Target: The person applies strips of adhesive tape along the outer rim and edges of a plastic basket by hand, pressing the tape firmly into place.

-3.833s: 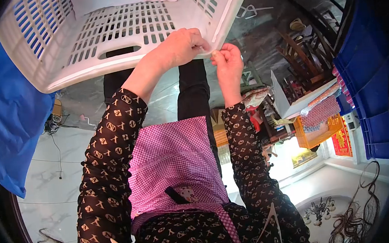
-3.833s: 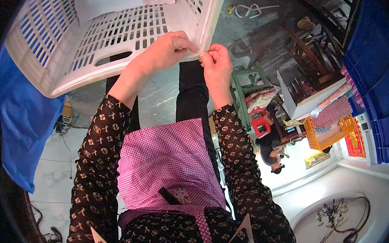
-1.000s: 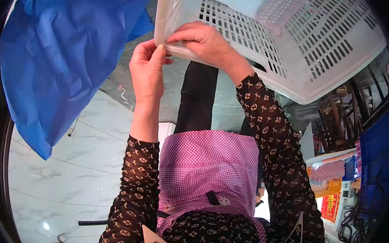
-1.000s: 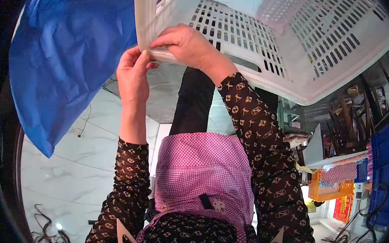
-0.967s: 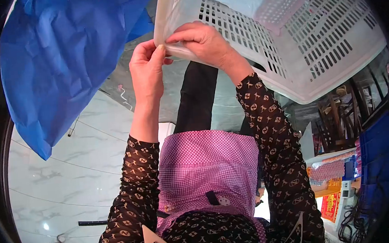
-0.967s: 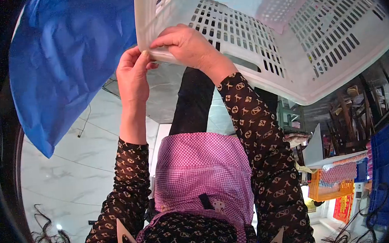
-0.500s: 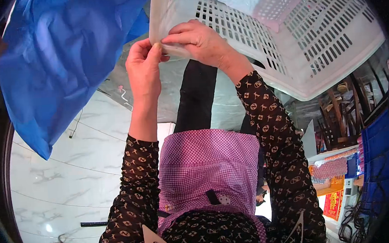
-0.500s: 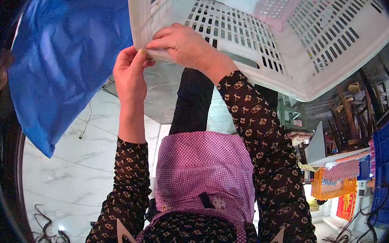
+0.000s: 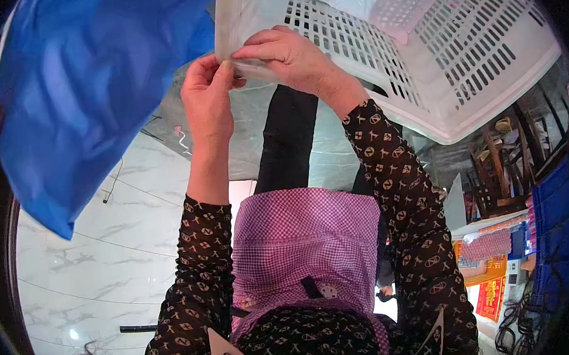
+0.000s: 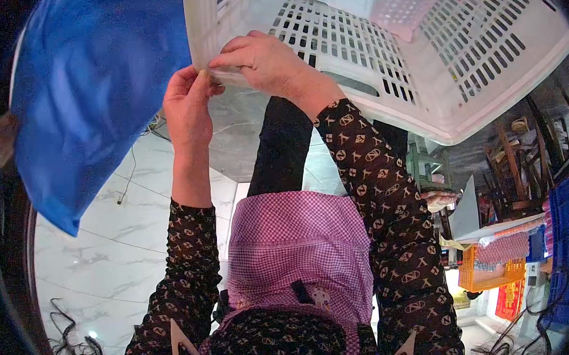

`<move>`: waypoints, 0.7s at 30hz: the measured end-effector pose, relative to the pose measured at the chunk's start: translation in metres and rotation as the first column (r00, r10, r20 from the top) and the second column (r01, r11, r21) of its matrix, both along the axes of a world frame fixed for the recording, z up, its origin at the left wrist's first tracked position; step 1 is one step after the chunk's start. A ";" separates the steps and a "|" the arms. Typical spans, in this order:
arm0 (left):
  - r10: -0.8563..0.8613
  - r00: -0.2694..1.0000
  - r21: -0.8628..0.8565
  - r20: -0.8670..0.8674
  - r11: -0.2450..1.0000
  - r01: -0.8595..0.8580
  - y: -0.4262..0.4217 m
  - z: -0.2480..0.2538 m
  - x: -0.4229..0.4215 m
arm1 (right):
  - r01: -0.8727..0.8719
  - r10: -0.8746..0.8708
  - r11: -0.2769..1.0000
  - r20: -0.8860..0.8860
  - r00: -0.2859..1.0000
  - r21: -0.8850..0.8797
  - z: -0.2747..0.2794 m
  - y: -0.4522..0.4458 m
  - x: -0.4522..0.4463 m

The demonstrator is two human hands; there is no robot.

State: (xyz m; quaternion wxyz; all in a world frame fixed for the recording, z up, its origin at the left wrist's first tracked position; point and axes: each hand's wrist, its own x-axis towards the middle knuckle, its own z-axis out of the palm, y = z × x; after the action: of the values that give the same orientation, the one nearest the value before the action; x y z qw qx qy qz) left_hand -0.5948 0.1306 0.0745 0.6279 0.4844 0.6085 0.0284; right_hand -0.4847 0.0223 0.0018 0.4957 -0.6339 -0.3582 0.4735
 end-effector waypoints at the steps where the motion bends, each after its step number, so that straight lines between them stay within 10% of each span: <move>1: -0.002 1.000 0.006 -0.002 1.000 0.002 0.000 0.000 0.001 | -0.002 0.001 1.000 -0.016 1.000 -0.007 0.000 0.000 0.000; 21: -0.016 1.000 -0.006 -0.007 1.000 0.016 0.002 -0.001 -0.002 | 0.030 -0.030 1.000 -0.075 0.997 0.002 -0.003 -0.002 -0.003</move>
State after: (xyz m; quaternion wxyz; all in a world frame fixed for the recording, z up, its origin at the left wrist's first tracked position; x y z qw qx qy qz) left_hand -0.5968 0.1326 0.0732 0.6272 0.4875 0.6071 0.0197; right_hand -0.4872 0.0205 -0.0009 0.5168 -0.6203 -0.3307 0.4887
